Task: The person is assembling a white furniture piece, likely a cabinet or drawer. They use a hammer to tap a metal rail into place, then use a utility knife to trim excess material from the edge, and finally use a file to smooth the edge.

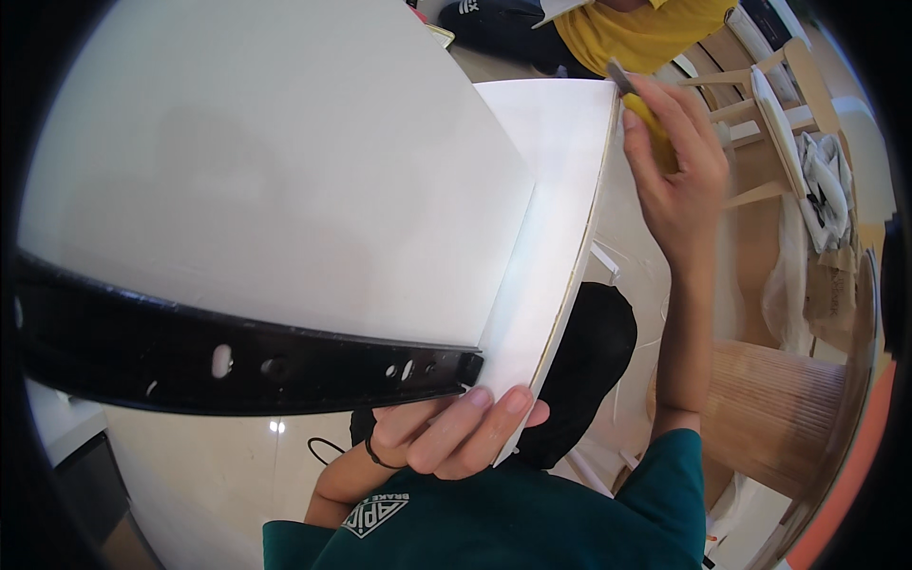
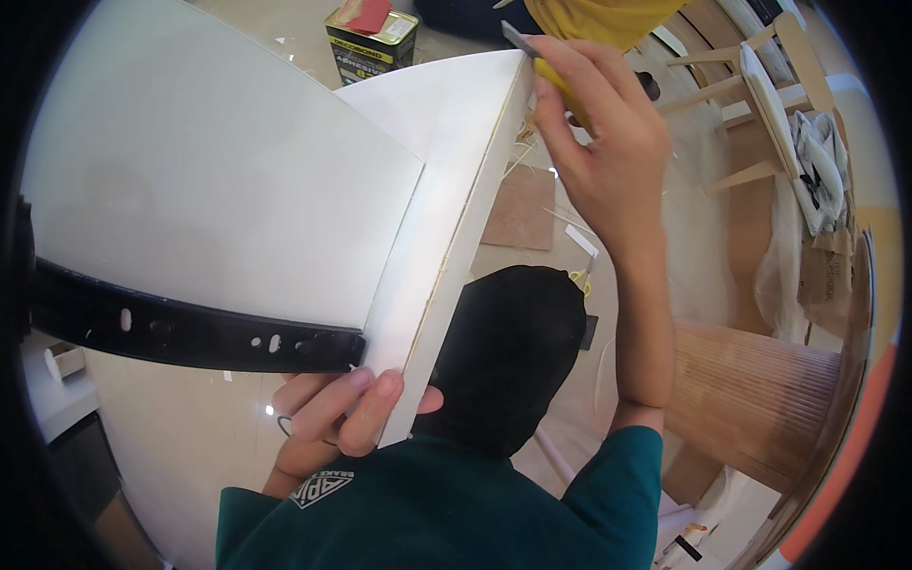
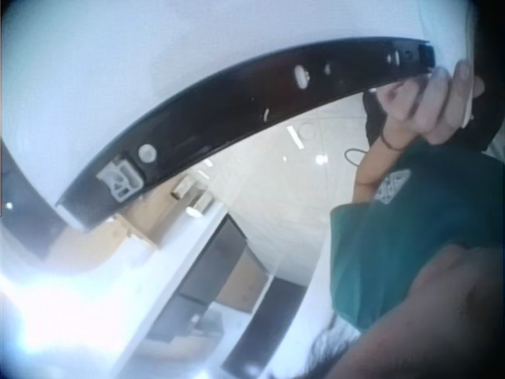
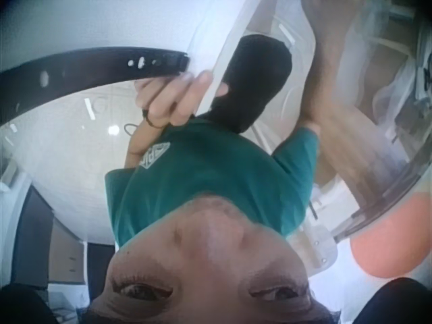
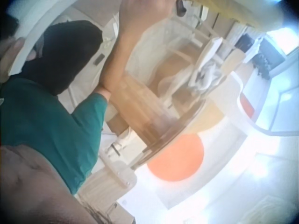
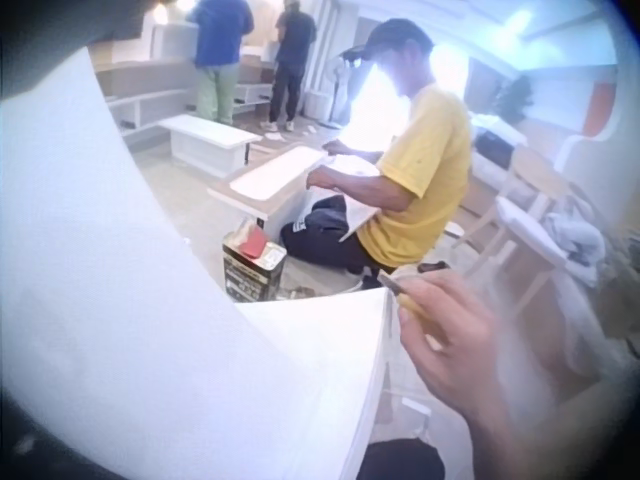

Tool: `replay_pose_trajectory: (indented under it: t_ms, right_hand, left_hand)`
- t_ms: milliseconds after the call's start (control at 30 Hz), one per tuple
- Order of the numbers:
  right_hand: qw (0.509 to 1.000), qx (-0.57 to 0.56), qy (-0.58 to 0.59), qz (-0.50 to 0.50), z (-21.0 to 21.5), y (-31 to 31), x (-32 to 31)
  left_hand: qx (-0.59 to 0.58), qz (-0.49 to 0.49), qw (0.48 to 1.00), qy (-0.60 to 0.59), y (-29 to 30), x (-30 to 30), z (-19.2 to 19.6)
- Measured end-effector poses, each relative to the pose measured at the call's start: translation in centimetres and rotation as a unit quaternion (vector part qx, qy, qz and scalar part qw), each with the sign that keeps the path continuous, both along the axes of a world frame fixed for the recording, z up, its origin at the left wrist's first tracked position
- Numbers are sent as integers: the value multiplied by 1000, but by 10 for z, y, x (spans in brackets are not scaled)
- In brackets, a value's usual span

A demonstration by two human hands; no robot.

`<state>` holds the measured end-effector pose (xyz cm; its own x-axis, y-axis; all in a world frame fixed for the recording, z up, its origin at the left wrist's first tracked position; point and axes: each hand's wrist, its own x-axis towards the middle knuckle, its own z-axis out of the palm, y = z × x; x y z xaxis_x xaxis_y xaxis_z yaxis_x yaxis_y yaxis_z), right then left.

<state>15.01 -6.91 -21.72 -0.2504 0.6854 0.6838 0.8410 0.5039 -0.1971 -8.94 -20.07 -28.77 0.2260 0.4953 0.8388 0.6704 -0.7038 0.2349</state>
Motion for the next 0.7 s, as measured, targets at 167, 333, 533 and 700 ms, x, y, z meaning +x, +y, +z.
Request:
replay_pose_trajectory:
  t_ms: [167,333,533,700]
  right_hand:
    - [1000,18,-1,1,-7,3,-1]
    - [999,10,-42,13,-7,-15,-6]
    - [999,-22,-18,46,2,-46,-17]
    - [1000,-11,-7,-11,2,-6,4]
  left_hand:
    - [18,28,999,13,-3,4,-3]
    - [-48,19,992,115,-7,-6,22]
    - [-3,22,1000,16,-5,5,-2]
    - [20,8,1000,-4,2,4,-6]
